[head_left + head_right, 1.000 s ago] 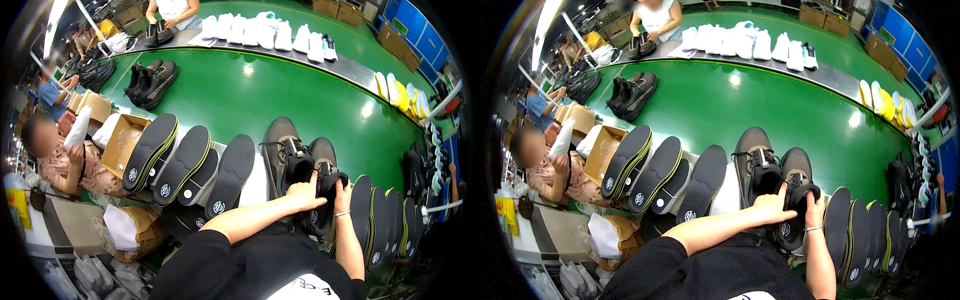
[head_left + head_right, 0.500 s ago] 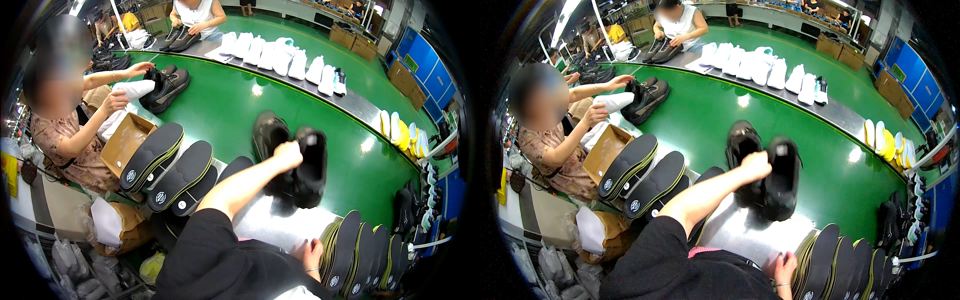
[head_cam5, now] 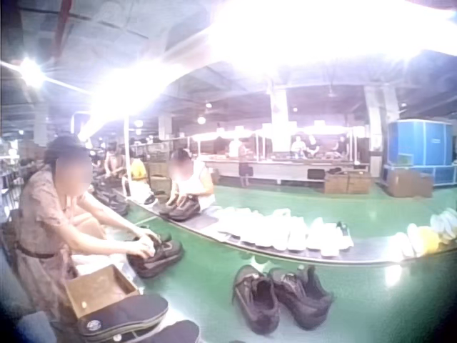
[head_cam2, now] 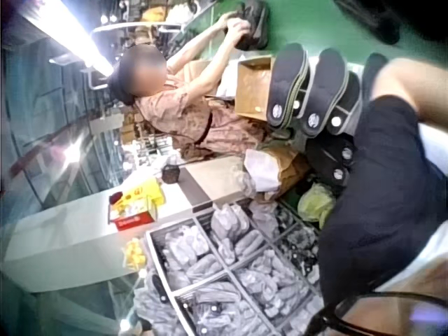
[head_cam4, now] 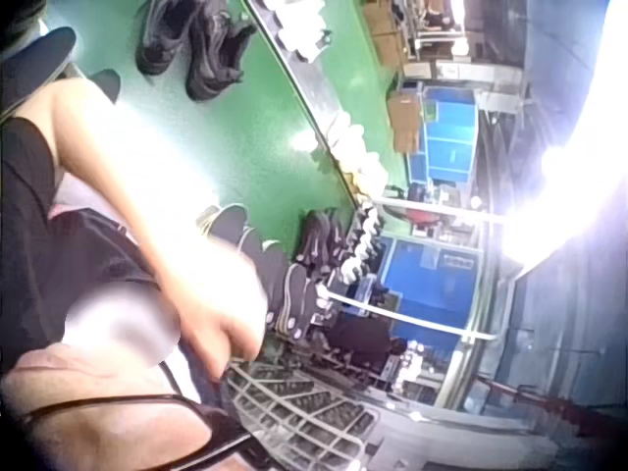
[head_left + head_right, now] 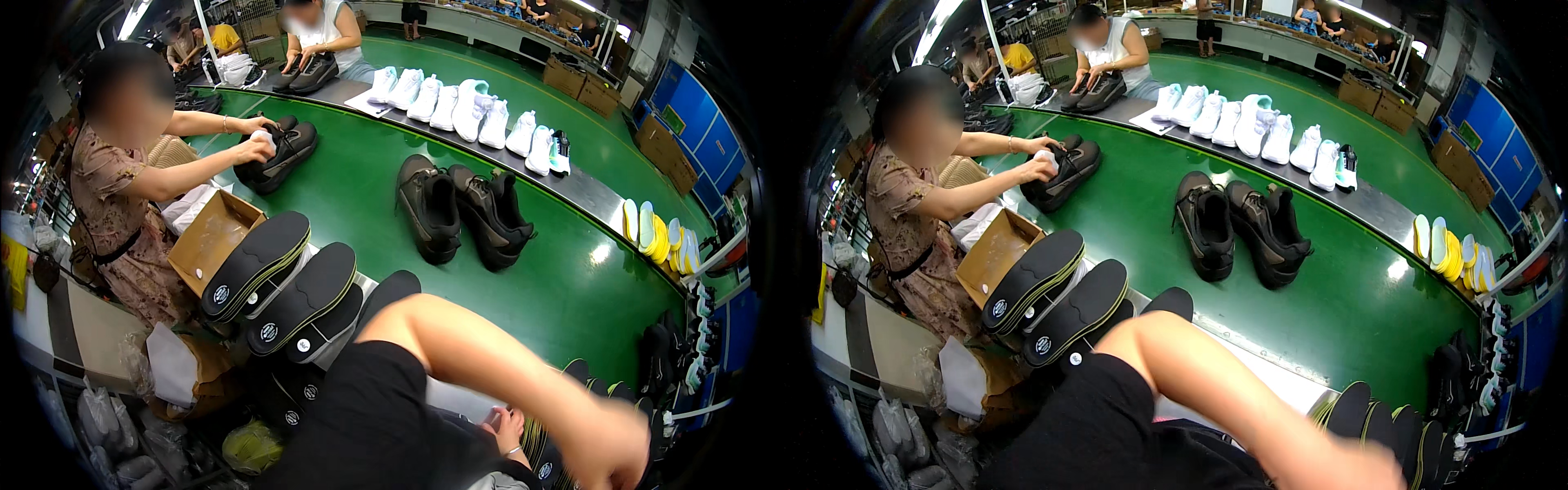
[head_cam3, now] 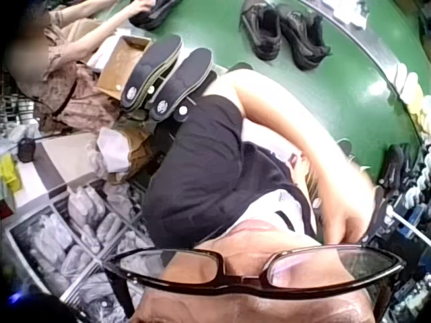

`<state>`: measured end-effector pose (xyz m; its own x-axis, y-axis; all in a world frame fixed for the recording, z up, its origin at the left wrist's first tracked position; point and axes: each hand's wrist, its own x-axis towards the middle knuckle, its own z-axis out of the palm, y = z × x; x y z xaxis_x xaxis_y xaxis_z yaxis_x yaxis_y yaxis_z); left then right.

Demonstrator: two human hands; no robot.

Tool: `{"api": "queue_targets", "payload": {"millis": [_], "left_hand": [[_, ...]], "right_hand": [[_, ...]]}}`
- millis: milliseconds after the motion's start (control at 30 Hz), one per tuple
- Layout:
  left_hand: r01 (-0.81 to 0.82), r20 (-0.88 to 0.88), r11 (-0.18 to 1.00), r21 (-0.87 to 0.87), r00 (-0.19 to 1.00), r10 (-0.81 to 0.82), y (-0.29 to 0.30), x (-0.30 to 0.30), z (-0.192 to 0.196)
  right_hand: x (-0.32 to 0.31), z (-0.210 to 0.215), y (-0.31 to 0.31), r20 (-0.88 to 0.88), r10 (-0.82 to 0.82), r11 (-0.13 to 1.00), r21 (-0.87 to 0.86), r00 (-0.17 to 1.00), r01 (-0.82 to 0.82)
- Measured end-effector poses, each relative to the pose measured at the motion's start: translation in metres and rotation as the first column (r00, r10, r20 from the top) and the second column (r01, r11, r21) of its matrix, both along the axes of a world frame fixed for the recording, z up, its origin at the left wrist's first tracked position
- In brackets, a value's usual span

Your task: The person inserts insoles into shoes and wraps them in white tissue paper.

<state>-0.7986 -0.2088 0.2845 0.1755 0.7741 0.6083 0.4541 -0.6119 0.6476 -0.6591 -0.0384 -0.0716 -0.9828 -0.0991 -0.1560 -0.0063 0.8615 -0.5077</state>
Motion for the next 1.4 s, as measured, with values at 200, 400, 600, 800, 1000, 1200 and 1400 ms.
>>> {"api": "queue_targets", "payload": {"millis": [200,400,600,800,1000,1200,1400], "left_hand": [[0.325,0.157,0.943,0.064,0.930,-0.331,0.030,0.078,-0.005],[0.403,0.248,0.910,0.095,0.876,-0.413,0.057,0.123,-0.008],[0.446,0.286,0.888,0.111,0.841,-0.459,0.058,0.144,-0.015],[0.463,0.317,0.879,0.110,0.822,-0.473,0.050,0.149,-0.024],[0.431,0.346,0.896,0.103,0.829,-0.439,0.029,0.134,-0.040],[0.411,0.382,0.906,0.098,0.825,-0.416,0.023,0.126,-0.049],[0.322,0.465,0.940,0.110,0.820,-0.335,0.007,0.102,-0.061]], "right_hand": [[-0.005,0.038,-0.003,0.149,0.120,0.987,-0.127,0.981,-0.102],[0.005,0.102,-0.022,0.302,0.098,0.972,-0.234,0.948,-0.026],[0.011,0.127,-0.035,0.337,0.084,0.959,-0.284,0.938,0.016],[0.015,0.133,-0.040,0.352,0.084,0.949,-0.312,0.932,0.032],[0.020,0.134,-0.041,0.371,0.082,0.942,-0.332,0.925,0.050],[0.026,0.135,-0.038,0.383,0.062,0.927,-0.365,0.922,0.089],[0.032,0.143,-0.048,0.274,0.025,0.920,-0.382,0.961,0.086]]}}
